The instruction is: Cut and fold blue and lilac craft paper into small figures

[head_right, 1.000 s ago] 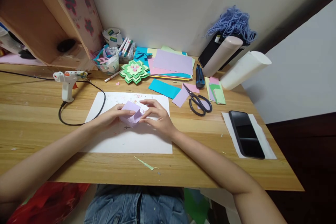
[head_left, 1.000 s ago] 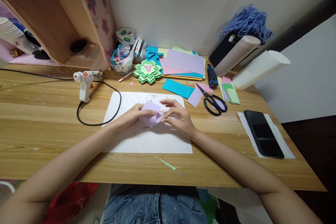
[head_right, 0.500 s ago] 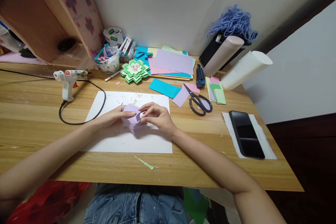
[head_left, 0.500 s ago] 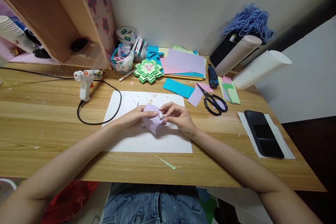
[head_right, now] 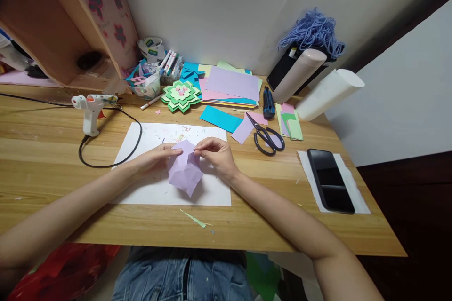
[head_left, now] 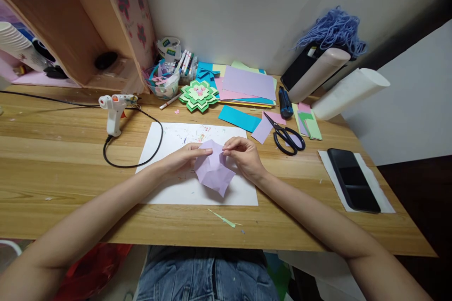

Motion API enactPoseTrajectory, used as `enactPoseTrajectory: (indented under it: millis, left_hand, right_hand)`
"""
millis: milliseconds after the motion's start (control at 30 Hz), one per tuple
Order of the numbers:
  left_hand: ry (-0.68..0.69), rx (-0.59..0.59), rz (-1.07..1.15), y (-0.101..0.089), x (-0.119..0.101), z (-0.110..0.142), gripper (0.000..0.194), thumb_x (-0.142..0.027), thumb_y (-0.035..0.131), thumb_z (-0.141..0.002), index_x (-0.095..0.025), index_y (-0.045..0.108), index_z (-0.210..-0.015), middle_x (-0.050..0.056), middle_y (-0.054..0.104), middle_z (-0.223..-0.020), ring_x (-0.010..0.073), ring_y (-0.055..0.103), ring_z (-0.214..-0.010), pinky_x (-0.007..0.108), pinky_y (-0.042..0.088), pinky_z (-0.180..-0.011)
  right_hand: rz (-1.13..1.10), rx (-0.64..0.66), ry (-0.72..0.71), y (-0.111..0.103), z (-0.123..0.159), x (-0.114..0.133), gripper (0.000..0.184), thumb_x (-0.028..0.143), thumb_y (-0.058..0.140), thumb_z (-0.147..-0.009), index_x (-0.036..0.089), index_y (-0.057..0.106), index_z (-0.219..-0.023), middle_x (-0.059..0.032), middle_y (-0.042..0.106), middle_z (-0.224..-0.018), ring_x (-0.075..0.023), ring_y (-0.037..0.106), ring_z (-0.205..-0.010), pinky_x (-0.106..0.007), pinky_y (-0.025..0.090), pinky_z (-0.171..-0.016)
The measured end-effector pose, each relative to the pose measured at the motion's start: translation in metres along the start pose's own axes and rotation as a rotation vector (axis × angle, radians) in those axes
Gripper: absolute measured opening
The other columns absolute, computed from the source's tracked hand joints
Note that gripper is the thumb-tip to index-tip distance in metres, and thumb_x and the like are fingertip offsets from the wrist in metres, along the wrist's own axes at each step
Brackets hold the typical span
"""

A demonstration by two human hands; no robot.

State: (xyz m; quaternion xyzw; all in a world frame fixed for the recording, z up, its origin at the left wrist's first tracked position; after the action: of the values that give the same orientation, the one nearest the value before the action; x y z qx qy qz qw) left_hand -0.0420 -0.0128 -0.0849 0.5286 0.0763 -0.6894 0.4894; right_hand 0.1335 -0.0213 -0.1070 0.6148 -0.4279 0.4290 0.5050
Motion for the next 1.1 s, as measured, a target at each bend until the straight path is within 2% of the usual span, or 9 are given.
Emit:
enactPoseTrajectory:
  millis: [133,267,367,433,567,700,833,967,1100]
  left_hand:
    - [0.01,0.005,0.028,0.002,0.0,0.0,0.029,-0.036,0.068,-0.072,-0.013,0.069,-0.089,0.008,0.068,-0.082,0.014,0.059,-0.067,0.025,0.041,-0.063]
    - [0.066,-0.065,0.039,0.002,-0.002,0.0,0.027,-0.036,0.068,-0.072,-0.013,0.068,-0.087,0.006,0.067,-0.077,0.0123,0.057,-0.06,0.024,0.04,-0.059]
    - [0.142,-0.127,0.046,0.0,-0.004,0.0,0.03,-0.035,0.068,-0.071,-0.012,0.067,-0.09,0.007,0.067,-0.079,0.0133,0.058,-0.064,0.025,0.042,-0.061]
    - [0.17,-0.162,0.06,-0.002,-0.005,-0.001,0.031,-0.034,0.068,-0.071,-0.012,0.066,-0.093,0.007,0.067,-0.081,0.0141,0.059,-0.067,0.025,0.043,-0.064]
    - [0.205,-0.174,0.08,-0.004,-0.006,-0.002,0.03,-0.032,0.069,-0.071,-0.012,0.067,-0.094,0.007,0.068,-0.085,0.0146,0.06,-0.075,0.027,0.045,-0.072]
    - [0.19,-0.143,0.09,-0.002,-0.005,-0.002,0.03,-0.031,0.071,-0.069,-0.013,0.068,-0.093,0.008,0.069,-0.088,0.0159,0.061,-0.078,0.029,0.045,-0.076]
    - [0.165,-0.145,0.078,0.0,-0.005,0.0,0.031,-0.03,0.073,-0.067,-0.012,0.068,-0.091,0.007,0.069,-0.084,0.0148,0.06,-0.071,0.027,0.044,-0.069]
    - [0.105,-0.165,0.056,0.002,-0.005,0.001,0.031,-0.031,0.074,-0.065,-0.01,0.067,-0.087,0.006,0.067,-0.073,0.0131,0.058,-0.06,0.024,0.041,-0.059]
    - [0.06,-0.139,0.065,0.005,-0.003,0.001,0.03,-0.032,0.073,-0.065,-0.01,0.067,-0.084,0.006,0.067,-0.07,0.0132,0.058,-0.058,0.023,0.04,-0.056]
  right_hand:
    - [0.036,0.015,-0.008,0.001,0.0,0.001,0.016,0.029,0.079,-0.06,0.021,0.066,-0.065,-0.0004,0.066,-0.072,-0.0146,0.062,-0.072,-0.03,0.051,-0.068]
    - [0.041,0.113,-0.031,0.003,0.003,0.006,0.016,0.038,0.071,-0.07,0.024,0.067,-0.077,-0.002,0.066,-0.084,-0.0163,0.061,-0.084,-0.034,0.05,-0.078]
    - [0.052,0.214,-0.083,0.004,0.005,0.01,0.027,0.043,0.075,-0.063,0.025,0.067,-0.082,-0.0046,0.061,-0.101,-0.0198,0.057,-0.1,-0.036,0.048,-0.085]
    - [0.097,0.204,-0.118,0.005,0.005,0.011,0.028,0.038,0.079,-0.059,0.025,0.068,-0.082,-0.0051,0.057,-0.106,-0.0204,0.054,-0.105,-0.035,0.048,-0.086]
    - [0.14,0.09,-0.141,0.003,0.004,0.011,0.014,0.027,0.076,-0.066,0.025,0.068,-0.077,-0.004,0.057,-0.098,-0.0172,0.055,-0.097,-0.033,0.049,-0.082]
    - [0.12,0.097,-0.133,0.004,0.004,0.011,0.01,0.024,0.076,-0.067,0.025,0.068,-0.072,-0.0025,0.058,-0.089,-0.0159,0.056,-0.09,-0.034,0.047,-0.083]
    - [0.097,0.155,-0.08,0.004,0.004,0.008,0.008,0.025,0.075,-0.067,0.024,0.068,-0.071,-0.0031,0.056,-0.097,-0.0171,0.054,-0.097,-0.033,0.046,-0.084]
    - [0.07,0.148,-0.004,0.002,0.004,0.002,0.009,0.028,0.073,-0.069,0.022,0.067,-0.069,-0.004,0.053,-0.108,-0.0177,0.053,-0.1,-0.03,0.045,-0.081]
    - [0.059,0.142,0.012,0.002,0.003,0.0,0.011,0.028,0.076,-0.066,0.021,0.067,-0.065,-0.0034,0.057,-0.099,-0.0165,0.055,-0.094,-0.029,0.046,-0.077]
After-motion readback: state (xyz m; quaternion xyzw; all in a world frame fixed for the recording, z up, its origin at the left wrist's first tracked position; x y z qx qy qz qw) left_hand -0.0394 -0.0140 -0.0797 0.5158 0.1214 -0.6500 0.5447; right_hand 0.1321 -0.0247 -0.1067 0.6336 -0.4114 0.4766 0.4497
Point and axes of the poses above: each hand's wrist, its own z-axis away from the middle knuckle, its own y-axis out of the palm, x = y × z, the point moved 2 cm from there along -z, towards the middle knuckle
